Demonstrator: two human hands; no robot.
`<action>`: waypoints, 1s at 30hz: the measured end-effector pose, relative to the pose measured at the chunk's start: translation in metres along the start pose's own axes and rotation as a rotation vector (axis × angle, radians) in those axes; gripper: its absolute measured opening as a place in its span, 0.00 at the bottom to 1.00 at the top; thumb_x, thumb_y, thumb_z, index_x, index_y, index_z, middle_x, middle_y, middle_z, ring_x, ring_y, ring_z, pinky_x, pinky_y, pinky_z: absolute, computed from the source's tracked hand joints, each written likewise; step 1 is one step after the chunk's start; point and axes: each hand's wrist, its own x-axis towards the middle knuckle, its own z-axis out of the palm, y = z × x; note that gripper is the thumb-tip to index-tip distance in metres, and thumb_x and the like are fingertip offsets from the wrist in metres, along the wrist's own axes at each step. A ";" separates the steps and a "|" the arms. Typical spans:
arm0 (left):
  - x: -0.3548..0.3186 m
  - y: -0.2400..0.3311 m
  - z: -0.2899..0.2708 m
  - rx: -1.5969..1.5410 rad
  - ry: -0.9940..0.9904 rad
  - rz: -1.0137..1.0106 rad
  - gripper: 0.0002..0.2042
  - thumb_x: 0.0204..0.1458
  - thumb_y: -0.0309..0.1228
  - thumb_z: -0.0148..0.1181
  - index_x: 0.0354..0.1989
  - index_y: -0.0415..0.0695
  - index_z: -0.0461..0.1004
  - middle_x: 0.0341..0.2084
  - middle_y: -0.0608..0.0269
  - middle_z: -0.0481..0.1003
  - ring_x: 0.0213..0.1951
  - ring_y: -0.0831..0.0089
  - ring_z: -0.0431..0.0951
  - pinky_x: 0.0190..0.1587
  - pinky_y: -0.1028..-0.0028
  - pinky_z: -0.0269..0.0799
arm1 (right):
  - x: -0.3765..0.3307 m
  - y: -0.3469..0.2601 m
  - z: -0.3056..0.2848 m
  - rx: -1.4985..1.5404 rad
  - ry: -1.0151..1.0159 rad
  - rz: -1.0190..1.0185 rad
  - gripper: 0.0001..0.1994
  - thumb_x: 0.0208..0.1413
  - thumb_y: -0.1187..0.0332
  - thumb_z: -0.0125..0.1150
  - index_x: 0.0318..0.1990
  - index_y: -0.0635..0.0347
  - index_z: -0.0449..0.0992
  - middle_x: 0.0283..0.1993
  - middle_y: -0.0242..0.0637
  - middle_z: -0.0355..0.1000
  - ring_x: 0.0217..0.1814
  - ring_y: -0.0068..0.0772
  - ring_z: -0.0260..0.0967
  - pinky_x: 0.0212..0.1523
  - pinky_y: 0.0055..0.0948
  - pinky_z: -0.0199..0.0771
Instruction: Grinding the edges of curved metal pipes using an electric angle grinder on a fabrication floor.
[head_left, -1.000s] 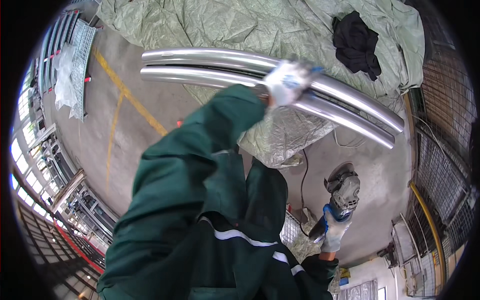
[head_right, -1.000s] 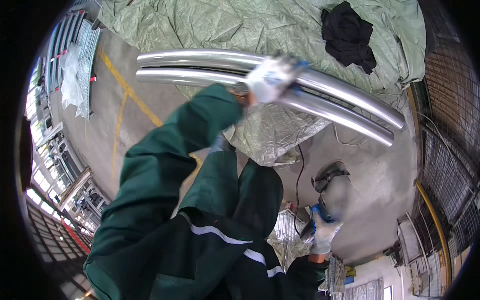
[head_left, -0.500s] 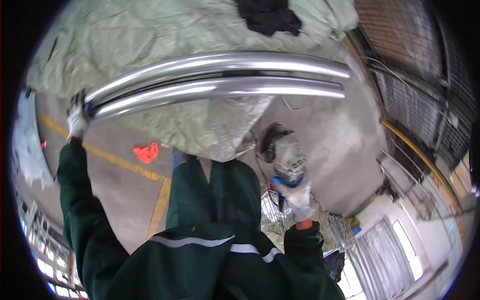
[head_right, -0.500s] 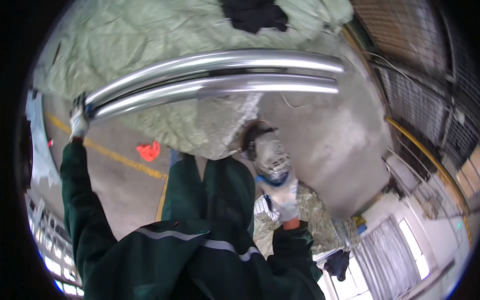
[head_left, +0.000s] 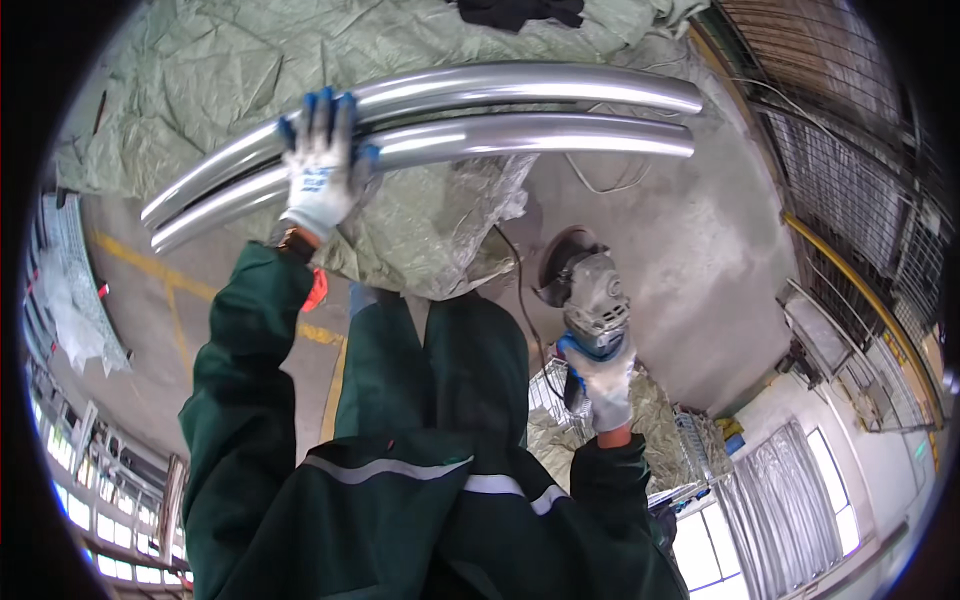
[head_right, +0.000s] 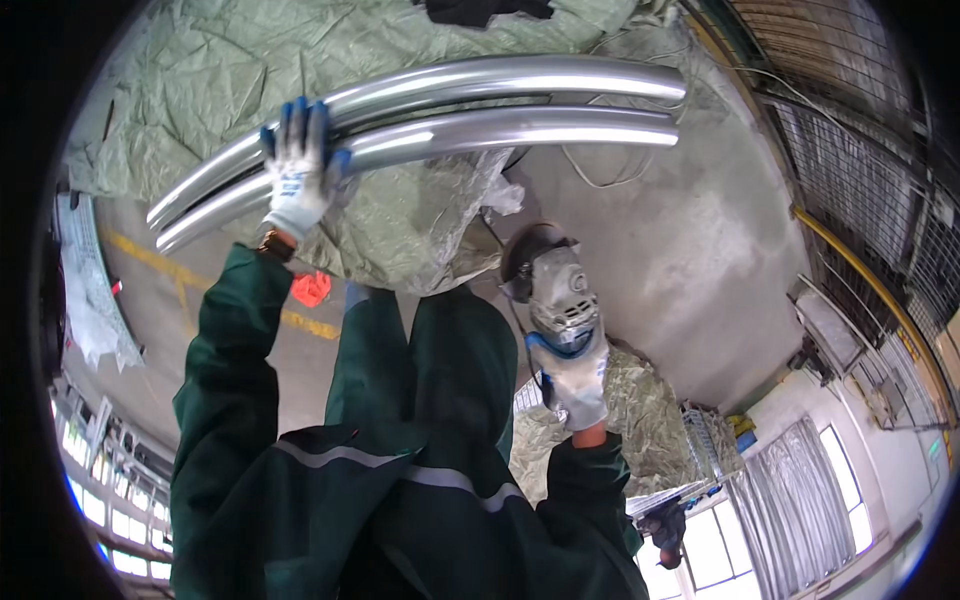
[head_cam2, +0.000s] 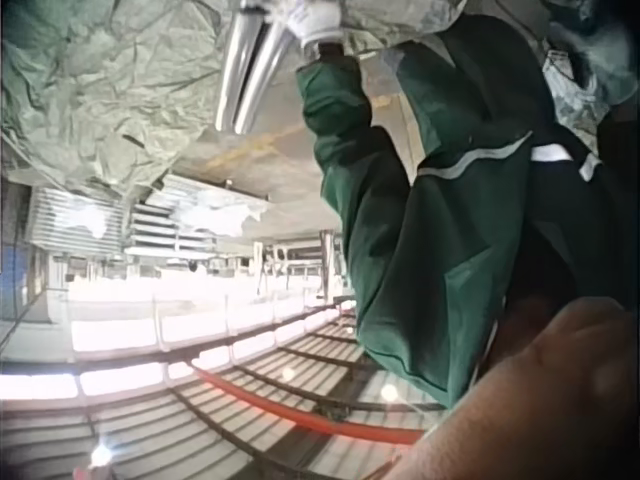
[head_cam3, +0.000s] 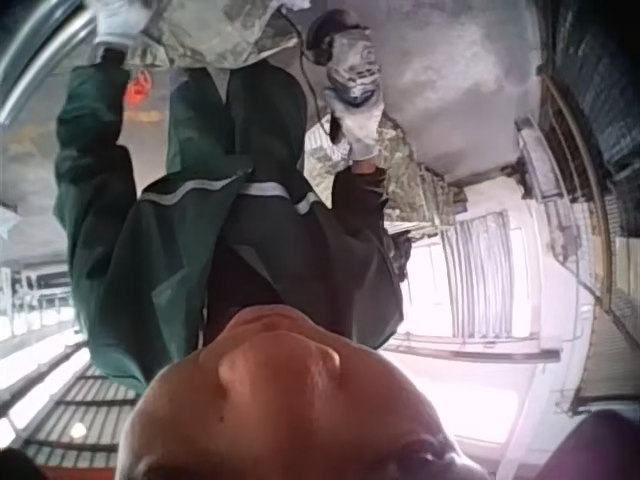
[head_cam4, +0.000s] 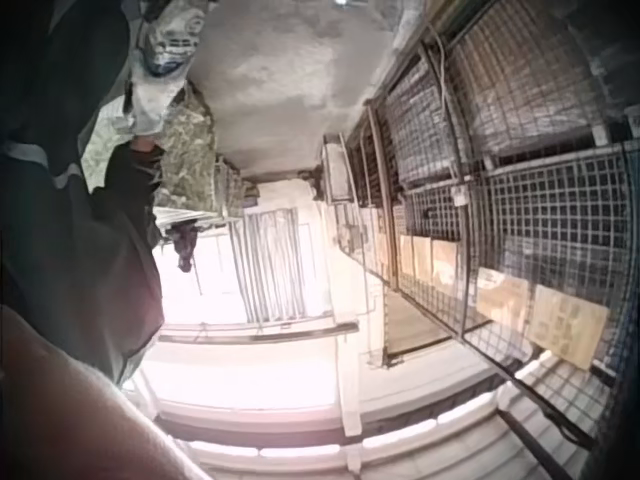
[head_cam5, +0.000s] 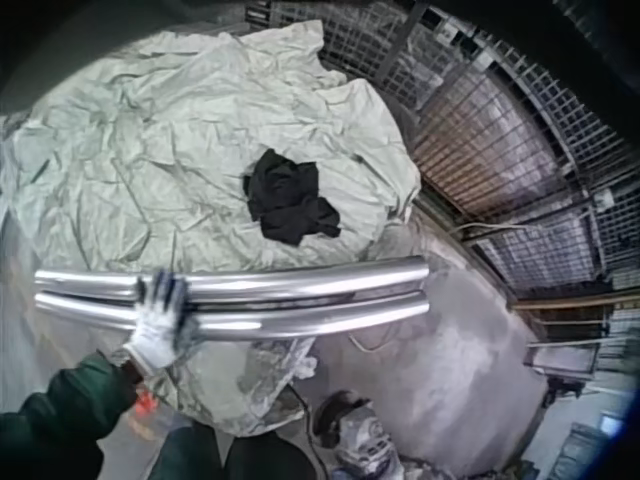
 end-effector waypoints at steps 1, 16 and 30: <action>-0.002 0.013 -0.008 -0.026 0.018 -0.029 0.38 0.55 0.46 0.56 0.73 0.45 0.54 0.73 0.45 0.51 0.74 0.47 0.49 0.71 0.38 0.34 | -0.002 -0.002 -0.003 -0.030 -0.010 0.034 0.35 0.37 0.71 0.78 0.57 0.69 0.70 0.45 0.49 0.78 0.41 0.38 0.77 0.42 0.29 0.79; -0.226 -0.262 -0.040 -0.681 0.456 -1.417 0.27 0.62 0.46 0.59 0.64 0.42 0.68 0.55 0.51 0.73 0.47 0.62 0.78 0.50 0.69 0.73 | 0.024 0.013 -0.031 -0.144 -0.080 -0.076 0.33 0.37 0.75 0.76 0.57 0.64 0.71 0.40 0.43 0.79 0.33 0.30 0.77 0.33 0.24 0.78; -0.209 -0.236 0.021 -1.027 0.535 -1.082 0.14 0.61 0.31 0.60 0.53 0.39 0.77 0.41 0.64 0.80 0.41 0.78 0.76 0.50 0.79 0.72 | -0.017 -0.040 0.063 -0.300 -0.075 -0.024 0.33 0.37 0.75 0.75 0.57 0.62 0.71 0.43 0.43 0.79 0.35 0.32 0.77 0.38 0.27 0.79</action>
